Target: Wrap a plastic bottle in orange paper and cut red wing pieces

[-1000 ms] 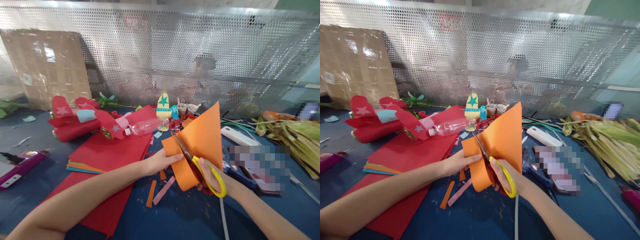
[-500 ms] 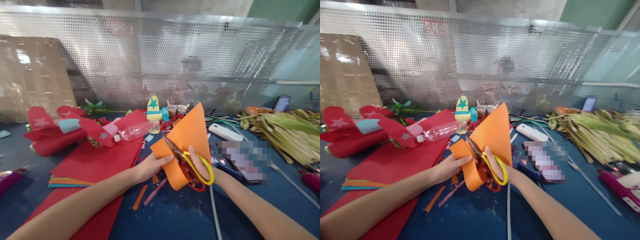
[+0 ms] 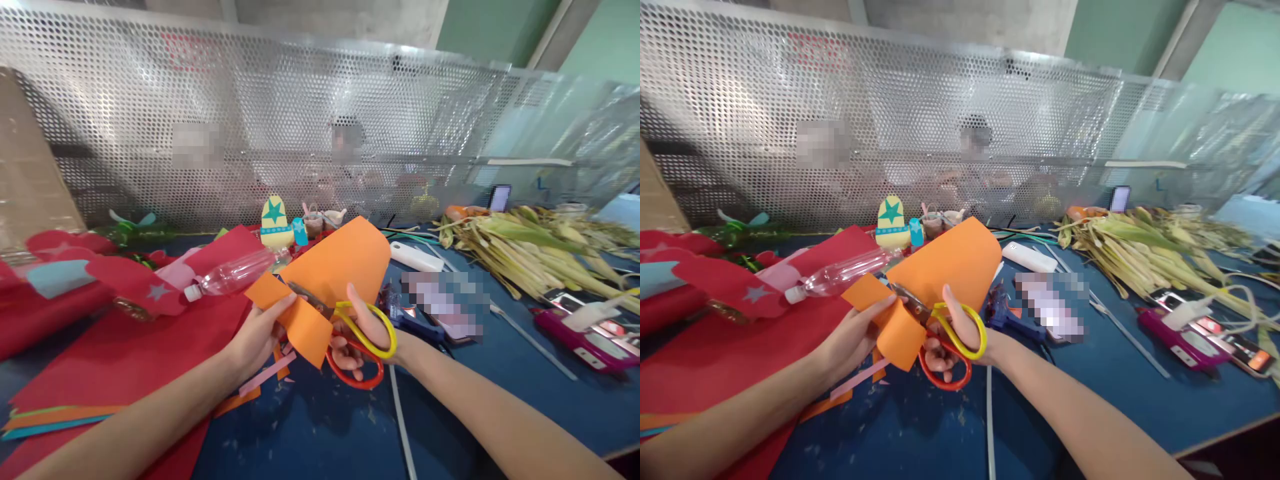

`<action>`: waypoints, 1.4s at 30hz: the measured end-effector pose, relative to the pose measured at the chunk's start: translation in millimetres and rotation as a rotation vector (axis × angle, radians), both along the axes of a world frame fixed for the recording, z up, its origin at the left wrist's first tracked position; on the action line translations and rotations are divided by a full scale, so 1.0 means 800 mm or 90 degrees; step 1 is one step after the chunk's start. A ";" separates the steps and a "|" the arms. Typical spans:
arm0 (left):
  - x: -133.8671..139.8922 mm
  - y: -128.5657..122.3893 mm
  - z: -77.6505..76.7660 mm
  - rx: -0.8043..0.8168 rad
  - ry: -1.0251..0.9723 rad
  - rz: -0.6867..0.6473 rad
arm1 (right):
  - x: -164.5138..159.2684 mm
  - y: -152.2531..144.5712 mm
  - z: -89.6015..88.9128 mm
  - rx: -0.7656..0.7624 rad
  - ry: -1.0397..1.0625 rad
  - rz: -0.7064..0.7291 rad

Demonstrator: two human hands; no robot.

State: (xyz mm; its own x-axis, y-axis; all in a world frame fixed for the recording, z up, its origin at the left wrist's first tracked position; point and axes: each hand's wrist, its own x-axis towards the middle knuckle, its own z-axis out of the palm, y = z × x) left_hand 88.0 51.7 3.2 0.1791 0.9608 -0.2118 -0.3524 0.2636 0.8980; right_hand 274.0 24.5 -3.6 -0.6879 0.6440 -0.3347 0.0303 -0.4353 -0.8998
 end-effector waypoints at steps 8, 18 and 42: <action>-0.021 0.040 0.008 0.090 0.090 0.120 | -0.011 -0.021 -0.003 0.123 -0.200 -0.153; -0.051 0.077 0.028 0.258 0.437 -0.028 | 0.014 -0.028 0.005 0.344 -0.479 -0.322; -0.131 0.082 0.091 0.427 1.117 -0.306 | 0.007 -0.033 -0.001 0.508 -0.693 -0.286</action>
State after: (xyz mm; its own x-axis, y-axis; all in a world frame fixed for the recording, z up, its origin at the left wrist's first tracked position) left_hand -17.2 117.3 76.3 0.4414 0.8922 -0.0962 0.8963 -0.4332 0.0950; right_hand 279.9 -2.1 -4.1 -0.0164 0.9999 -0.0044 0.8524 0.0116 -0.5227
